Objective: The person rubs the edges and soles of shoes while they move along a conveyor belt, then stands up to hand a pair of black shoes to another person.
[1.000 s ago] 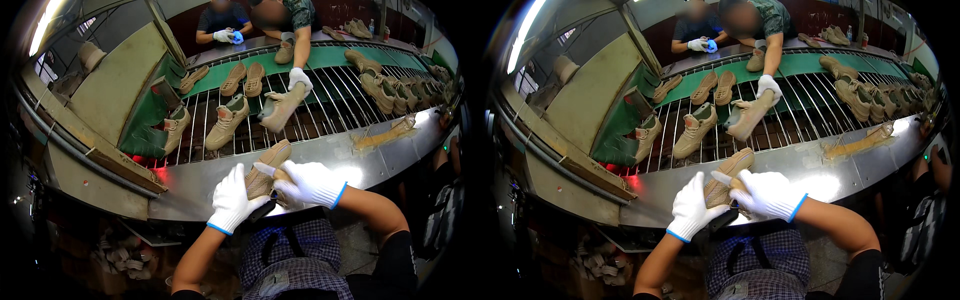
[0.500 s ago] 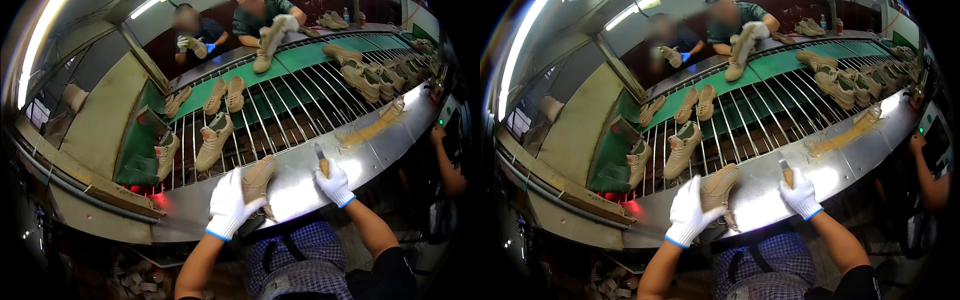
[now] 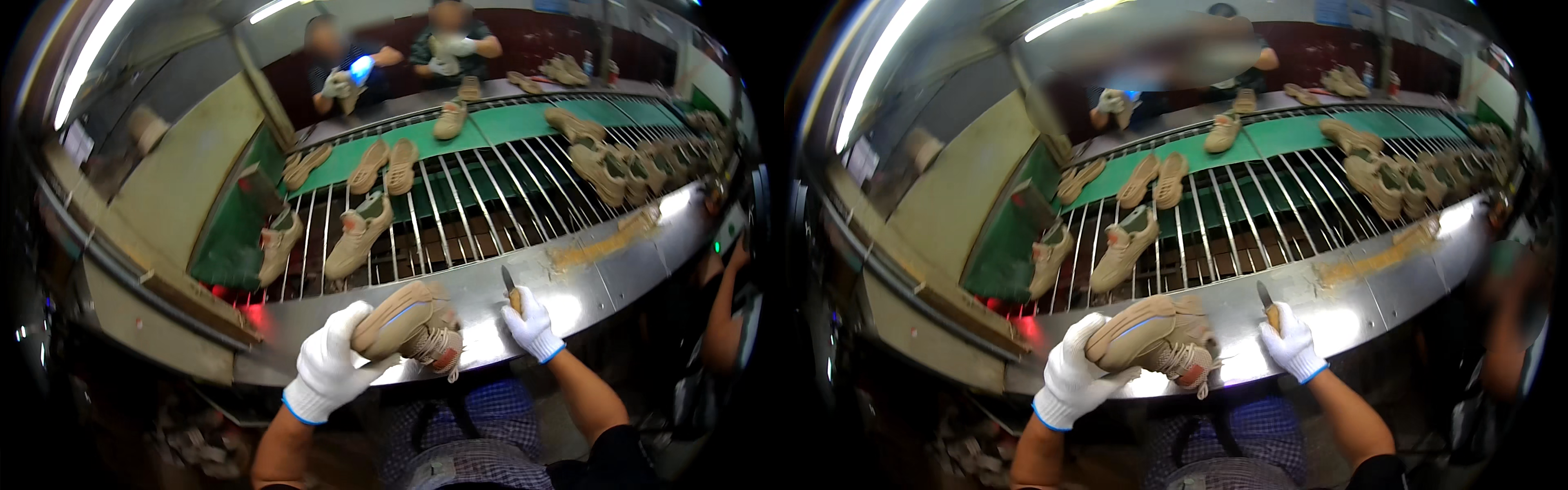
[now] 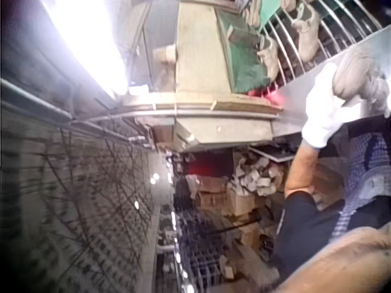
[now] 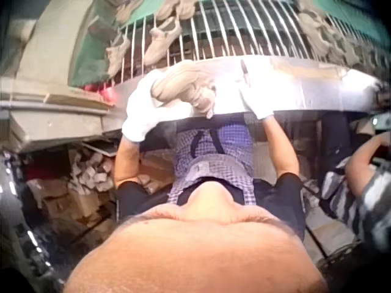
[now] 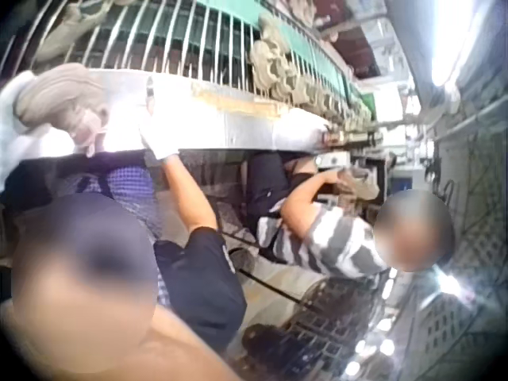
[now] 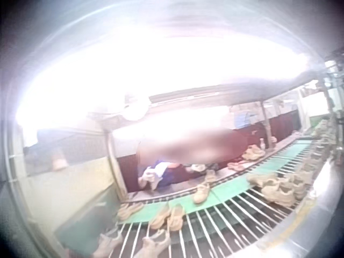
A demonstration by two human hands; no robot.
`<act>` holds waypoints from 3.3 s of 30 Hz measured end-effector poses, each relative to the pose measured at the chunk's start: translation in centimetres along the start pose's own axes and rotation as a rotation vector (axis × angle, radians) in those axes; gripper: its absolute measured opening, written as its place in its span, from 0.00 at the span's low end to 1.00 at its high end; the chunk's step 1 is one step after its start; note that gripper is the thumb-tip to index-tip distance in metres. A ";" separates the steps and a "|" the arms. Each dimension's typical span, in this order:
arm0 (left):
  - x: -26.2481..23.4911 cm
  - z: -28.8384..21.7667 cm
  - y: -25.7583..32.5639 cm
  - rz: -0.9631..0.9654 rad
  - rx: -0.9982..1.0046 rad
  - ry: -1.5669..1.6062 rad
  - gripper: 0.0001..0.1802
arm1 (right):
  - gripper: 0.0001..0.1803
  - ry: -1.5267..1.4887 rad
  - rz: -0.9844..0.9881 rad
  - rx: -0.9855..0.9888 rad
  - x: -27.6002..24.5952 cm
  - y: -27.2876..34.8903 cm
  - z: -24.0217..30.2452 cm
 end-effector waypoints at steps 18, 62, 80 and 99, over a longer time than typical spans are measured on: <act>10.2 3.0 0.5 0.692 -0.168 -0.078 0.43 | 0.28 0.258 0.613 0.134 1.9 1.0 13.1; 11.0 1.5 9.0 0.429 -0.726 0.261 0.20 | 0.25 -0.061 0.767 0.335 5.0 18.9 11.0; 11.9 3.5 10.4 0.204 -0.650 0.579 0.16 | 0.48 -0.151 1.298 0.604 9.5 8.2 11.4; 10.8 3.4 12.5 0.154 -0.766 0.625 0.21 | 0.54 -1.441 0.951 1.119 10.3 17.7 9.1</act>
Point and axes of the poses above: each hand's wrist, its own y-axis away from the middle knuckle, its own x-axis out of the palm, z = x × y, the point moved 4 cm from there along -y, towards the middle knuckle, and after that the axes turned 11 degrees about -y, right-handed, at the moved point
